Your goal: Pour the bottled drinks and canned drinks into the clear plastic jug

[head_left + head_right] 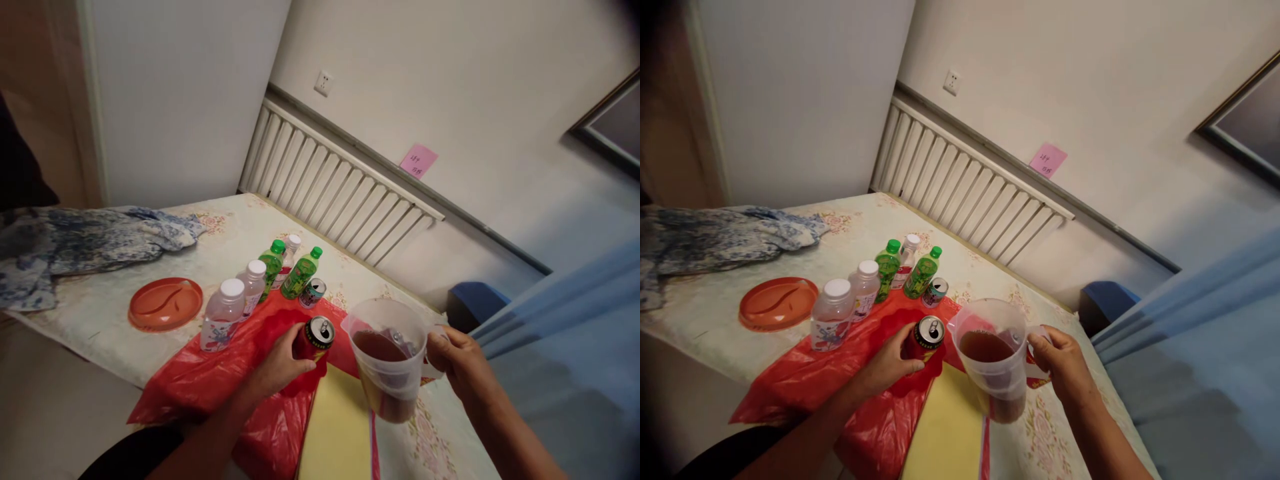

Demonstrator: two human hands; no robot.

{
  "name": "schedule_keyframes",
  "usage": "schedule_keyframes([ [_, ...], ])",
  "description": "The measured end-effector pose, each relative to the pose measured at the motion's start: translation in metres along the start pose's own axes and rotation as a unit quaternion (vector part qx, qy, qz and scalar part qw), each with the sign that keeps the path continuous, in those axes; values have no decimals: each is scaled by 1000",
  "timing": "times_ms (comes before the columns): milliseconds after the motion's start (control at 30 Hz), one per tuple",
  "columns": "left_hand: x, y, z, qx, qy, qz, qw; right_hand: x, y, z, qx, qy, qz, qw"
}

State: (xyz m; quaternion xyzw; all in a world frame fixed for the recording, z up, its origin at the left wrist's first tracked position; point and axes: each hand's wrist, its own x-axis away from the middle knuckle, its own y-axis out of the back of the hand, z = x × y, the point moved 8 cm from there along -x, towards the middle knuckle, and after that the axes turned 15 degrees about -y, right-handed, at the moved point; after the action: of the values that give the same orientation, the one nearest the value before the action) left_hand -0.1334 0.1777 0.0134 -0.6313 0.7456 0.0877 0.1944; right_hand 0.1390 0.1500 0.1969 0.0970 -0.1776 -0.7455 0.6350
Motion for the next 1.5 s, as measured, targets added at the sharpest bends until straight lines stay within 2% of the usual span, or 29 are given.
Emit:
schedule_keyframes([
  [267, 0, 1, -1, -9, -4, -2, 1000, 7, -12, -5, 17, -59, 21, 998],
  [533, 1, 1, -2, -24, -7, 3, 1000, 7, -18, 4, 56, -38, -8, 998],
  [767, 2, 2, -5, -29, 9, 0, 1000, 7, -24, 7, 56, -53, -5, 997],
  [1100, 2, 1, 1, -27, -4, 5, 1000, -6, -21, 7, 107, -58, 5, 993],
  [1500, 2, 2, 4, -43, -6, 3, 999, -5, -25, 14, 136, -36, 8, 990],
])
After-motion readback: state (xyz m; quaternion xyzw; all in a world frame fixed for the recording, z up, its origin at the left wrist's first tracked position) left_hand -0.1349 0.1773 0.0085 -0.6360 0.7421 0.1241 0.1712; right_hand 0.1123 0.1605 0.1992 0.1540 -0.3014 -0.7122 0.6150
